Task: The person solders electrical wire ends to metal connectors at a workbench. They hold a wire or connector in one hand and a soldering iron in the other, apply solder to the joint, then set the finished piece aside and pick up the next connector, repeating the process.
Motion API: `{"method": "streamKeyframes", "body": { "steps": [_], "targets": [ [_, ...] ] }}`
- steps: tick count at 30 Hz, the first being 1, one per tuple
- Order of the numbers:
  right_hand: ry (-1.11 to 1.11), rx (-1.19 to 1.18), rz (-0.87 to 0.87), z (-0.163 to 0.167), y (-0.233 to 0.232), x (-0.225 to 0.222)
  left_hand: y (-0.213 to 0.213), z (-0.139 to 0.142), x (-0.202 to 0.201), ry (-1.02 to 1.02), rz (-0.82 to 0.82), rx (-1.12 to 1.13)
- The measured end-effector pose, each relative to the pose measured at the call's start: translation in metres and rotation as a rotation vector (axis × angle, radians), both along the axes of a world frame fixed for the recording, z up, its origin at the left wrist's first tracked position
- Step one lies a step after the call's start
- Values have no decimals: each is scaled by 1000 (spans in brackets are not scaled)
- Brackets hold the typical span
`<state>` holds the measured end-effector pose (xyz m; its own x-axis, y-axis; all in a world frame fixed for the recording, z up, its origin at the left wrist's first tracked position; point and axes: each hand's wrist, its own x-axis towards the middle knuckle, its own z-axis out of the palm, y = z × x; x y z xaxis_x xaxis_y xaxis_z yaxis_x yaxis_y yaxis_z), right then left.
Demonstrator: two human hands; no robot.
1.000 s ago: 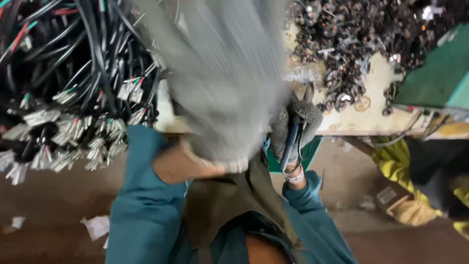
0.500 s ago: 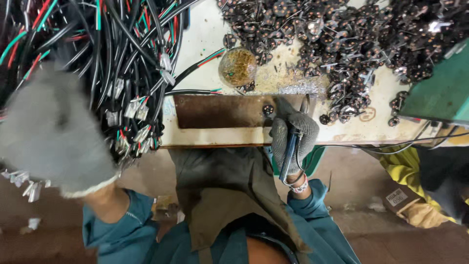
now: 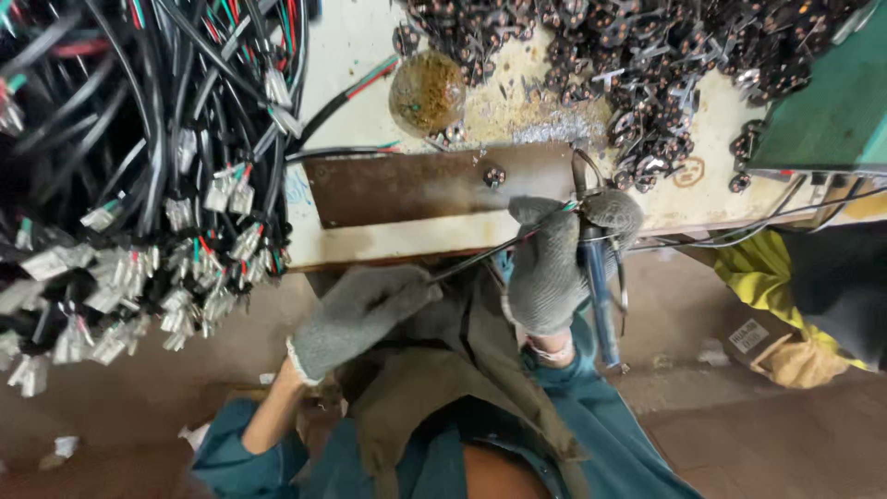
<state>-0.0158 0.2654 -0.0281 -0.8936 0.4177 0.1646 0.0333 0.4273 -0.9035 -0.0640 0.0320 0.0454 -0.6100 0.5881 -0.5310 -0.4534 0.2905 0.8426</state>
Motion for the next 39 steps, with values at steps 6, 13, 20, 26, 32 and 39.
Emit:
{"method": "streamKeyframes", "body": {
  "steps": [6,13,20,26,32,39],
  "targets": [
    [-88,222,368,44,-19,-42,14,-12,-12,195,324,-38],
    [-311,326,481,50,1,-34,23,-7,-18,227,446,-56],
    [-201,274,527,72,-12,-53,26,1,-15,435,365,-22],
    [-325,-461,422,74,-14,-54,26,5,-10,461,359,-51],
    [-260,21,267,64,-31,-35,40,1,-1,-17,748,83],
    [-259,-127,493,71,-14,-49,21,-7,-9,359,323,-131]
  ]
}}
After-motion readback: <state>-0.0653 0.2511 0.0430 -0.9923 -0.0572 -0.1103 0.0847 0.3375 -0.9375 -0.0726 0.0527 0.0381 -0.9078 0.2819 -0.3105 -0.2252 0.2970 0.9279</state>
